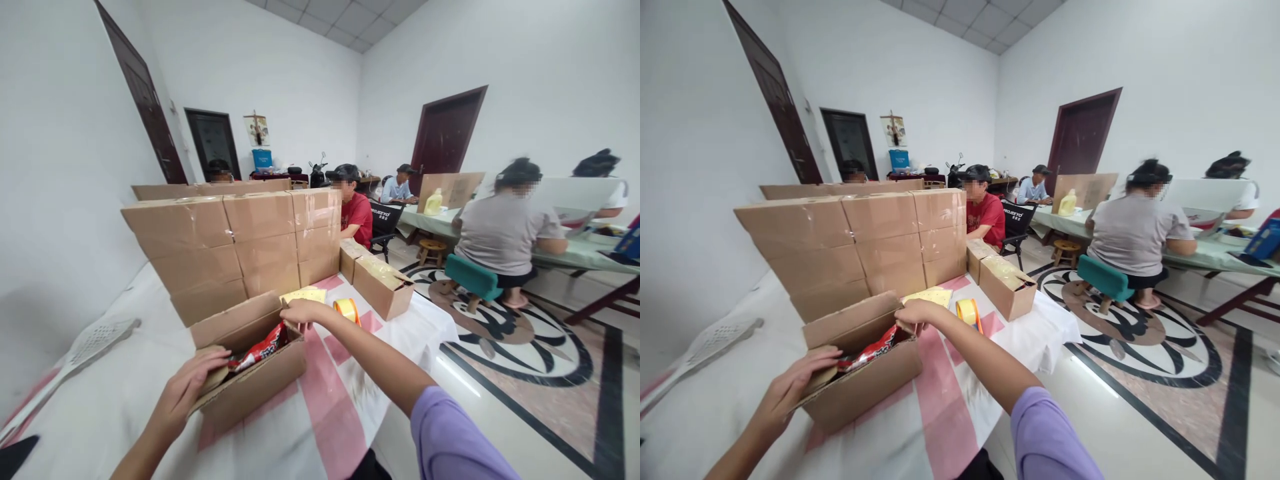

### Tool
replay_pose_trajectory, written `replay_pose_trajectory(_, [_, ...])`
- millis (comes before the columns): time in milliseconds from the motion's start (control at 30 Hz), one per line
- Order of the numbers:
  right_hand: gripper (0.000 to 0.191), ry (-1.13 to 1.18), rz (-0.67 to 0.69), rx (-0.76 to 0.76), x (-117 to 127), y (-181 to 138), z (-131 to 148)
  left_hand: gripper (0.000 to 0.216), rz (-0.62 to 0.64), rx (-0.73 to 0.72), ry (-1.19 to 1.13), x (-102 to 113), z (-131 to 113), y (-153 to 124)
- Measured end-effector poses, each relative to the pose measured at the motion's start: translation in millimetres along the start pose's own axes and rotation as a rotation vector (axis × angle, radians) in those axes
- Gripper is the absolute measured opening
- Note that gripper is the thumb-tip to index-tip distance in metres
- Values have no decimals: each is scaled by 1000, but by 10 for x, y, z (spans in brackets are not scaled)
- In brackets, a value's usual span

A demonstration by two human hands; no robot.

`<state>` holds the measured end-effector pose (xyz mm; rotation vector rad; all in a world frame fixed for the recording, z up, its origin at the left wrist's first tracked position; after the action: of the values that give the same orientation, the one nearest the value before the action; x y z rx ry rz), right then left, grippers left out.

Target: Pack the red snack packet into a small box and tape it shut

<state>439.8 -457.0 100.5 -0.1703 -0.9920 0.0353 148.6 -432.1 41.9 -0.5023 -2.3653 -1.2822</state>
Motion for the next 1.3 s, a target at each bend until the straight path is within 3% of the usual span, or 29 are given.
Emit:
replay_pose_trajectory(167, [36, 40, -211, 44, -8, -1, -20, 41, -24, -20, -37, -7, -28, 32])
replay_pose_trajectory(300, [51, 160, -287, 155, -7, -106, -91, 41, -119, 6, -25, 113, -174, 33])
replay_pose_trajectory(400, [46, 258, -347, 248, 3, -242, -226, 61, -173, 24, 6, 285, -269, -34])
replay_pose_trajectory(500, [43, 343, -335, 321, -61, -350, -353, 88, 2, -38, 43, 313, -409, -132])
replay_pose_trajectory(600, [56, 469, -280, 298, -185, -377, -436, 68, 108, -95, 168, 246, -567, -185])
replay_pose_trajectory(667, [57, 565, -271, 273, -253, -376, -461, 39, 12, -32, 251, 228, -619, -151])
replay_pose_trajectory(733, [54, 682, -271, 274, -304, -385, -474, 26, -155, 134, 295, 238, -592, -94])
replay_pose_trajectory(833, [54, 864, -256, 310, -378, -415, -494, 44, -285, 372, 358, 220, -458, -13])
replay_pose_trajectory(933, [64, 920, -254, 344, -462, -434, -490, 71, -212, 436, 433, 152, -332, 114])
replay_pose_trajectory(1067, [73, 885, -299, 300, -547, -432, -417, 88, -27, 394, 573, 97, -285, 356])
replay_pose_trajectory(1167, [70, 898, -327, 273, -597, -443, -350, 88, 92, 355, 678, 76, -351, 521])
replay_pose_trajectory(1300, [67, 860, -437, 174, -678, -477, -422, 64, 129, 229, 731, 17, -578, 569])
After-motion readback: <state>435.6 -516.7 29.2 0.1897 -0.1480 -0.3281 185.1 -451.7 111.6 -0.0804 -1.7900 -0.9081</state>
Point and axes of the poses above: each hand's wrist, its own y-axis towards the middle knuckle, its own x-axis out of the back of the hand, z = x × y, the point moved 5 cm from there along y, towards the middle knuckle, and after that the axes turned 10 degrees about -z, right-handed, at the moved point
